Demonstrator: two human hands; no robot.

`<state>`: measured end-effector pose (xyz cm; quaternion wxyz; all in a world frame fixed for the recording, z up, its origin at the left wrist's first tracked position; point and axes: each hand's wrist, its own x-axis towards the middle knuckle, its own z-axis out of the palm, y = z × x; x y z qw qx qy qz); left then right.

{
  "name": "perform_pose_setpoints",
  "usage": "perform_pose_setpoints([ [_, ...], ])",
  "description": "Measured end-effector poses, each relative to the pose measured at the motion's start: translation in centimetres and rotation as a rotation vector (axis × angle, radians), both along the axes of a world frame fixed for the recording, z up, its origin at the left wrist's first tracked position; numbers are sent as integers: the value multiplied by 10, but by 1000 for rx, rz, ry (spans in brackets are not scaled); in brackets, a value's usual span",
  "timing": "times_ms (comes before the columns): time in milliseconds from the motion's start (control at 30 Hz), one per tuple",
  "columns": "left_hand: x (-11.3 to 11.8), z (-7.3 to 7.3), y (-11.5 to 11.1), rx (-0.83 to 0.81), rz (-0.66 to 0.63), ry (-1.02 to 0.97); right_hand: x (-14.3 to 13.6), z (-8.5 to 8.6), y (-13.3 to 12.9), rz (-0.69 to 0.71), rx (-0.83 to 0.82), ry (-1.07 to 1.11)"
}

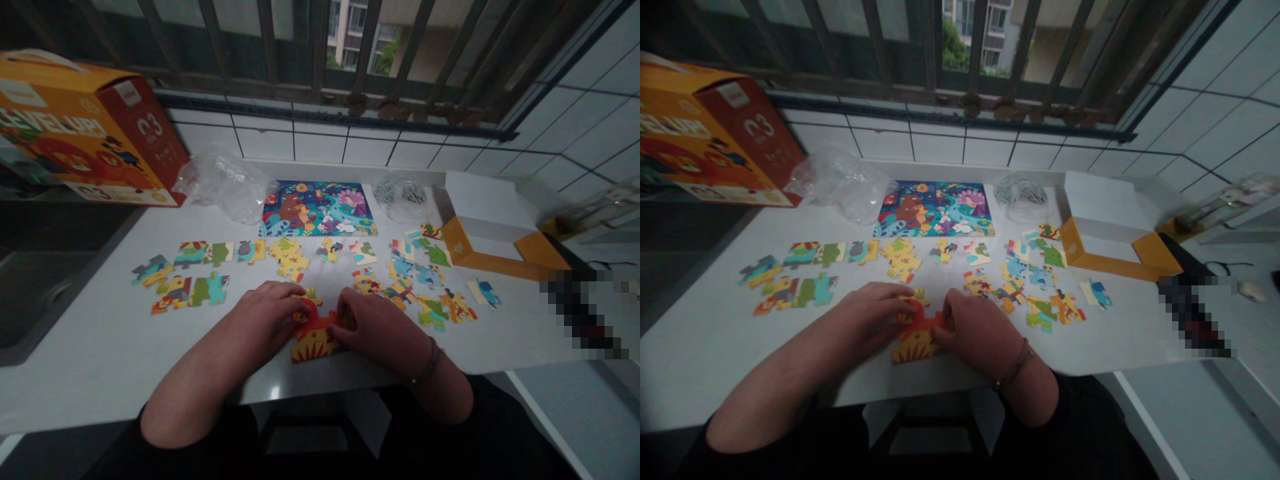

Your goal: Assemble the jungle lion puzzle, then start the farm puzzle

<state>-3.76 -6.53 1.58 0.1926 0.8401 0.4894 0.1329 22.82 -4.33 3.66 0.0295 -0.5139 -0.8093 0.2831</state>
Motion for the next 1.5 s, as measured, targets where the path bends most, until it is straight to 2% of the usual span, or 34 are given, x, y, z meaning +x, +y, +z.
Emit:
perform_pose_setpoints([
  [133, 0, 0, -3, -13, -21, -11, -3, 0, -4, 75, -1, 5],
  [333, 5, 3, -2, -9, 34, -14, -8, -2, -9, 73, -18, -16],
  [400, 8, 6, 2, 52, 155, 22, -8, -4, -8, 77, -6, -8],
  [500, 12, 9, 9, 181, 405, 133, -7, -5, -7, 82, 1, -3],
  [567, 14, 6, 13, 214, 472, 184, -7, -4, -6, 91, 0, -8],
  [767, 14, -6, 16, 220, 415, 261, -7, -2, -6, 97, -4, -34],
  [867, 8, -2, 15, 215, 405, 253, -7, -3, -6, 102, -3, -32],
  [967, -8, 2, 13, 174, 369, 212, -5, -4, -6, 96, -11, -26],
  [1167, -46, -3, 9, 61, 218, 112, -5, -3, -5, 103, -28, -22],
  [1400, -48, 6, 8, 28, 257, 87, -6, -1, -4, 105, -32, -28],
  [1500, -53, 8, 3, -2, 231, 40, -6, -2, -4, 109, -29, -25],
])
